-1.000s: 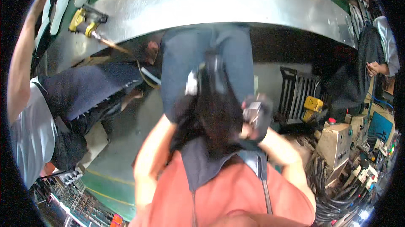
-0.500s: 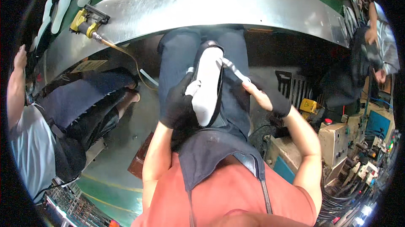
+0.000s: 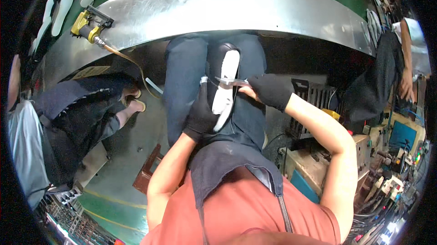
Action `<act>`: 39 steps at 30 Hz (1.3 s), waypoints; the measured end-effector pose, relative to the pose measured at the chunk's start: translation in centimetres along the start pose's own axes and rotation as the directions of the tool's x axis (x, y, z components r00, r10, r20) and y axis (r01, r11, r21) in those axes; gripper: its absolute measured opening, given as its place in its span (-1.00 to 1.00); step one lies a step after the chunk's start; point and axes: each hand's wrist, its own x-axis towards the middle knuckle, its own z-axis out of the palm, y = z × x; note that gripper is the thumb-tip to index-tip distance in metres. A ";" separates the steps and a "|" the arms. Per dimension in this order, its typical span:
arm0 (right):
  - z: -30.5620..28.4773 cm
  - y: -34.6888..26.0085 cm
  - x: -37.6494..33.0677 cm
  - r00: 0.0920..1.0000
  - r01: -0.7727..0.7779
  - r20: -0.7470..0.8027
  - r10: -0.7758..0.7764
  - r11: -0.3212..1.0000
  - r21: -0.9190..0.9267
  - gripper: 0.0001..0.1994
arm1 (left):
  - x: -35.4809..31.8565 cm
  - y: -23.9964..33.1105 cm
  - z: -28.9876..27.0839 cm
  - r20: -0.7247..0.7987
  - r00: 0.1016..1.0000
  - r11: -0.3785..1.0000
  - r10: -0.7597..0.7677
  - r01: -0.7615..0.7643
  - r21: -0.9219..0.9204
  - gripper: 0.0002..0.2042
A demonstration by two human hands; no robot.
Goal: The person uses pliers to trim excess material from the edges of black shoes on a moving conveyor belt. They pick up each shoe, hold it against their leg, and use the pliers to snip away loose threads or rubber, then place the shoe back on the belt.
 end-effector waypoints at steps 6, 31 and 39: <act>-2.9 -0.4 -0.3 0.965 0.020 0.246 -0.088 0.963 0.268 -0.52 | 1.7 -0.2 -0.7 -0.290 0.953 0.966 -0.088 0.153 0.209 -0.53; -4.0 -7.4 -4.1 0.909 -0.405 0.325 0.261 0.743 0.533 -0.64 | -3.3 -6.0 2.9 -0.350 0.937 0.993 -0.003 0.044 0.108 -0.48; 2.2 -4.7 -4.1 0.966 -0.255 0.104 0.235 0.817 0.517 -0.64 | -5.1 -5.2 2.0 -0.231 0.964 0.990 0.134 -0.121 0.072 -0.10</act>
